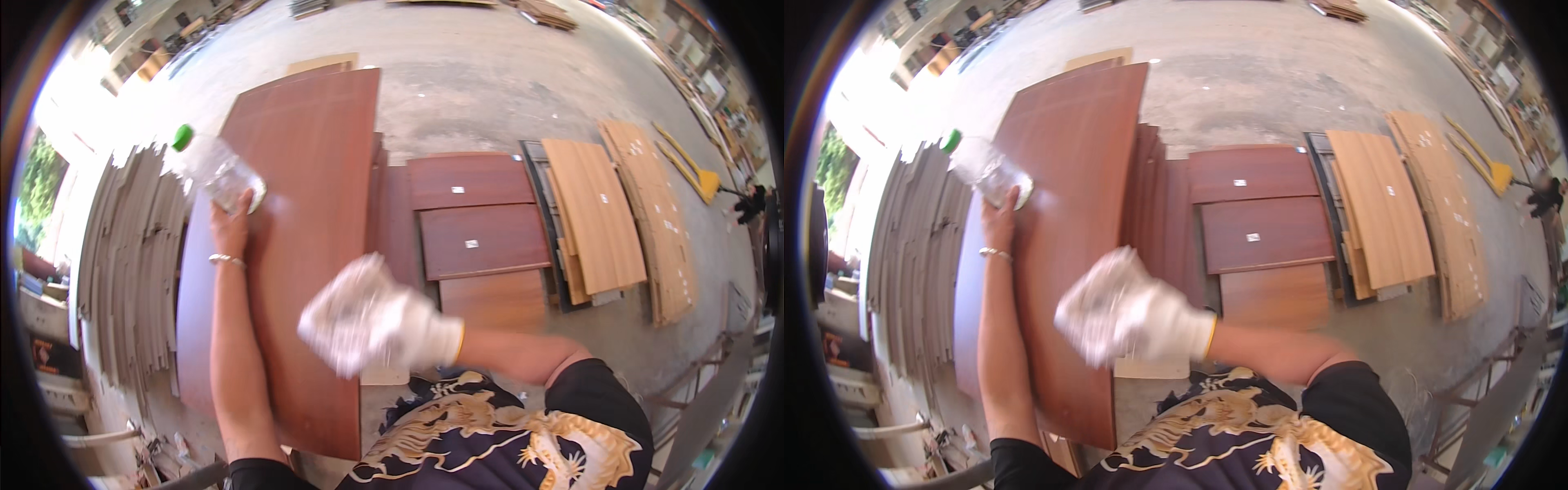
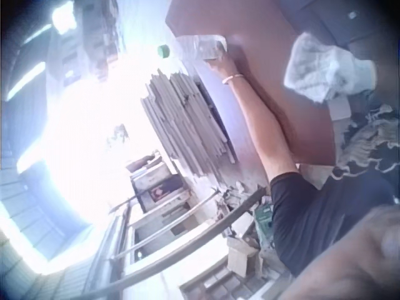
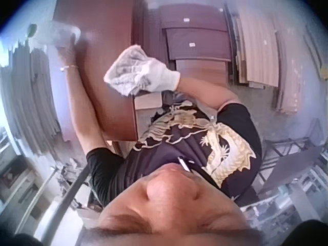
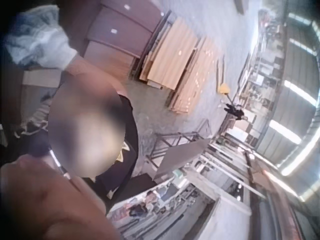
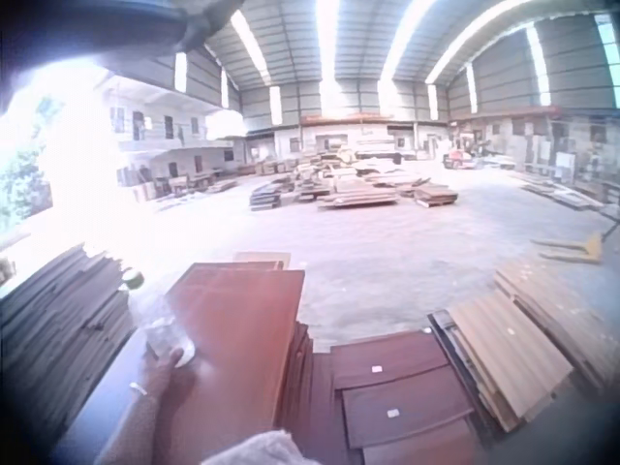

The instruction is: The person wipes the surface of reddish-brown wood panels with a white cloth, periodically pouring liquid from a plastic bottle onto the cloth. They handle multiple panels, flipping and stacking them while cleaning. A utility knife is used to scrape a stringy residue from the edge of one panel.

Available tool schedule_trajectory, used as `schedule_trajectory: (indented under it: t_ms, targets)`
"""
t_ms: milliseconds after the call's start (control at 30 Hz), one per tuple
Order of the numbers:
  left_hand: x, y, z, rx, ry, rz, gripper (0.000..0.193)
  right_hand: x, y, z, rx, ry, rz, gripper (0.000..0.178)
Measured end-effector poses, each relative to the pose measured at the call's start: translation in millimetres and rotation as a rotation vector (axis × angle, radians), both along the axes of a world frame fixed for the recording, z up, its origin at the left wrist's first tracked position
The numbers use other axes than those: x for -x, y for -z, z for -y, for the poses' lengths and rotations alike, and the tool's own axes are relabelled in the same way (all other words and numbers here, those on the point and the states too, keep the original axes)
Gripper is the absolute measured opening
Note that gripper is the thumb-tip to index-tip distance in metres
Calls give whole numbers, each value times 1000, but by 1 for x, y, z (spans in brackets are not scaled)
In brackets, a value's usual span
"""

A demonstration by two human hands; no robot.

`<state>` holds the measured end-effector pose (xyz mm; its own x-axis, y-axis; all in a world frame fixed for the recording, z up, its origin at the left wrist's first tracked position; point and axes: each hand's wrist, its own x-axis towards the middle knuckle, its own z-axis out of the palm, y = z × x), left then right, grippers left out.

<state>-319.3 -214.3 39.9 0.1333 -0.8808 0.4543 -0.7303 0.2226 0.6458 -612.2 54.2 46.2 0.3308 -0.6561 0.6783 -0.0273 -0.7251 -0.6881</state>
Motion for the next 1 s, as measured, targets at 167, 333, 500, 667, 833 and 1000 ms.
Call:
schedule_trajectory:
  t_ms: [167, 333, 500, 667, 833, 1000]
  targets:
    - [33, -10, -5, -32, 91, -91, 80, 60, 12, 109, -142, 393, -215, 32]
    - [17, -10, -21, -14, 37, -79, 77, -13, 29, -32, 146, 224, -238, 47]
    - [13, -18, -23, -15, 28, -50, 74, 13, -3, 18, 206, 139, -301, 46]
    - [30, -17, -21, -89, 19, -109, 71, 73, 16, 177, -186, 46, 137, 40]
    - [24, -18, -30, -105, -10, -132, 70, 113, 29, 305, -176, 485, -19, 30]
    - [31, -21, -30, -69, 9, -161, 70, 147, 52, 369, -406, 773, -160, 31]
